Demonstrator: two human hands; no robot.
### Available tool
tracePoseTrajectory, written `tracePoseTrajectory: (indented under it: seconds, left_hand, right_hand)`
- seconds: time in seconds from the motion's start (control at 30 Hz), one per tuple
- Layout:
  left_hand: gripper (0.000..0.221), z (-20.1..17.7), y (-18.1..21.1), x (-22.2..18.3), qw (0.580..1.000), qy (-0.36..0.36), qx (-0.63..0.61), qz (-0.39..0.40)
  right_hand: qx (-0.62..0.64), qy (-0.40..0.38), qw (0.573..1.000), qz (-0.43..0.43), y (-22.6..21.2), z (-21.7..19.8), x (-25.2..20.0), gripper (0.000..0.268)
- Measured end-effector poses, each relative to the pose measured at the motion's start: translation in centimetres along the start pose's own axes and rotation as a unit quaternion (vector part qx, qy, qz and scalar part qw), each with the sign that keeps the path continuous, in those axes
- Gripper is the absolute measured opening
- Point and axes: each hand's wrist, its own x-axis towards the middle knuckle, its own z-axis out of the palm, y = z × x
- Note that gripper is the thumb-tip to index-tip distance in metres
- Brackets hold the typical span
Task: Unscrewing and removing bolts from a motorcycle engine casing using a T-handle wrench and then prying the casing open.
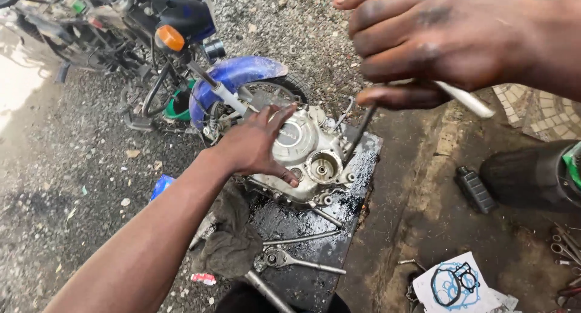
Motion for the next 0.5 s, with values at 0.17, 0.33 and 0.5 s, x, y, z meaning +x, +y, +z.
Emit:
tracePoseTrajectory:
  seconds: [0.17,0.33,0.5]
  left_hand:
    - [0.135,-0.5,0.3,-0.2,0.999,-0.015,0.023,-0.034]
    - [0.137,-0.3,0.0,0.3,0.999,-0.015,0.030,-0.029]
    - [0.143,0.0,-0.1,0.6,0.998,-0.024,0.034,-0.035]
  right_hand:
    - [0.014,0.015,1.000,0.020,0.2,0.1,0.0,0.046]
    - [0.019,-0.036,0.999,0.017,0.7,-0.4,-0.3,0.049]
    - [0.013,-0.078,0.995,0.065,0.7,0.3,-0.9,0.049]
